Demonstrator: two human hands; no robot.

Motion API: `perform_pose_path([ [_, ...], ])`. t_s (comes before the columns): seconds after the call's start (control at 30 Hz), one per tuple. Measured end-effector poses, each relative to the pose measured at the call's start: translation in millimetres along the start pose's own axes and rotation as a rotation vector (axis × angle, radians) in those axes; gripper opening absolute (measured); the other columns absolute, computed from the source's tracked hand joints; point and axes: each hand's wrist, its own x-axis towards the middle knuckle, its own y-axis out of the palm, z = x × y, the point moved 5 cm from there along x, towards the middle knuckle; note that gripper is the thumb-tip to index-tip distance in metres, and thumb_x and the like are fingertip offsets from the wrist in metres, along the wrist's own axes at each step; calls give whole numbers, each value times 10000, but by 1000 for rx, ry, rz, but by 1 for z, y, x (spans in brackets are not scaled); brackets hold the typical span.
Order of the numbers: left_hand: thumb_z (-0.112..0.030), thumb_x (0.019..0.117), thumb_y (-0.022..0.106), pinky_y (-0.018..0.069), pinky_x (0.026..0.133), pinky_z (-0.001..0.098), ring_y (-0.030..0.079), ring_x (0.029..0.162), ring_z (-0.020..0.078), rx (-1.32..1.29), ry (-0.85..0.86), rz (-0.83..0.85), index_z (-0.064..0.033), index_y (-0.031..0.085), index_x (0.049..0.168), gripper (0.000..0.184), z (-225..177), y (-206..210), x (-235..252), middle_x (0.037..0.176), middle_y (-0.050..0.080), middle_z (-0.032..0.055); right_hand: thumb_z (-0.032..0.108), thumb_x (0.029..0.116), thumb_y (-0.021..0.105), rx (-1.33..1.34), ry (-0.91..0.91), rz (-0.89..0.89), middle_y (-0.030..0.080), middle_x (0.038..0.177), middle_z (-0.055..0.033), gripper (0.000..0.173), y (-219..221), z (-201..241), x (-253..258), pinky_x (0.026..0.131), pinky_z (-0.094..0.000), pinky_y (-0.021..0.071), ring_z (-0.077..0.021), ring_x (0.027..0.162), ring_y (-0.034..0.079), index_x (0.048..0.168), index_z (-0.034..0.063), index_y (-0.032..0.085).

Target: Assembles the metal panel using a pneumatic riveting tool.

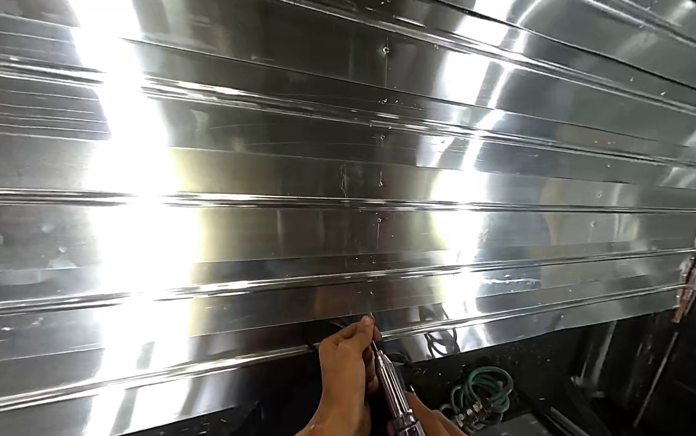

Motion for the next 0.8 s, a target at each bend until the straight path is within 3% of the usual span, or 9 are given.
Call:
perform_pose_path([
  [0.13, -200, 1072, 545, 334, 367, 233, 398, 391, 88, 153, 32, 121, -10, 741, 852, 350, 1, 1, 14, 532, 517, 35, 272, 884, 758, 43, 69, 24, 774, 868, -73, 324, 0, -6, 21, 646, -398, 619, -177, 728, 738, 1124, 55, 772],
  [0.23, -185, 1061, 527, 359, 446, 242, 425, 487, 79, 385, 156, 260, -62, 765, 1035, 270, -11, 2, 36, 660, 556, -10, 349, 866, 765, 92, 119, -3, 750, 767, 3, 293, 4, -19, 50, 588, -360, 603, -99, 649, 705, 1018, 98, 781],
  [0.3, -222, 1020, 541, 496, 604, 255, 593, 660, 47, 655, 448, 250, -120, 789, 1071, 273, -34, -9, 43, 816, 694, -44, 398, 865, 765, 110, 127, -12, 730, 732, 34, 287, 9, -25, 64, 575, -326, 590, -62, 633, 687, 969, 131, 776],
  [0.37, -296, 1027, 510, 582, 709, 259, 681, 803, 10, 871, 907, 100, -176, 785, 1075, 303, -74, -27, 38, 924, 745, -81, 413, 867, 768, 128, 109, -16, 736, 742, 39, 291, 14, -27, 73, 588, -308, 594, -49, 649, 693, 971, 142, 782],
  [0.4, -300, 1037, 505, 574, 660, 259, 674, 762, 15, 913, 1128, -14, -150, 778, 1079, 315, -98, -38, 34, 915, 744, -59, 412, 866, 770, 136, 108, -17, 740, 751, 42, 290, 16, -28, 75, 591, -303, 597, -46, 655, 695, 983, 147, 785],
  [0.43, -269, 1047, 495, 590, 702, 282, 697, 811, 50, 960, 1280, -100, -98, 759, 1113, 322, -123, -52, 30, 1005, 761, 10, 413, 867, 771, 139, 115, -18, 740, 754, 45, 288, 17, -27, 77, 588, -300, 594, -43, 655, 693, 987, 152, 784],
  [0.5, -182, 1041, 524, 524, 588, 335, 647, 643, 127, 987, 1506, -318, 33, 724, 1121, 304, -166, -80, 27, 838, 720, 149, 411, 863, 777, 132, 140, -17, 738, 754, 55, 283, 15, -26, 79, 582, -290, 592, -34, 653, 690, 982, 154, 781],
  [0.6, -155, 1066, 486, 475, 620, 323, 576, 649, 153, 991, 1540, -499, 88, 658, 1198, 326, -196, -108, 31, 838, 652, 196, 399, 844, 784, 86, 217, 40, 734, 744, 39, 278, 7, -23, 82, 598, -322, 592, -55, 658, 694, 951, 143, 776],
  [0.8, -178, 1059, 508, 460, 584, 356, 585, 588, 189, 1036, 1627, -614, 65, 705, 1100, 315, -178, -107, 36, 750, 663, 194, 398, 849, 796, 96, 244, 195, 734, 757, 29, 278, -2, -24, 99, 619, -317, 591, -58, 673, 693, 948, 139, 772],
])
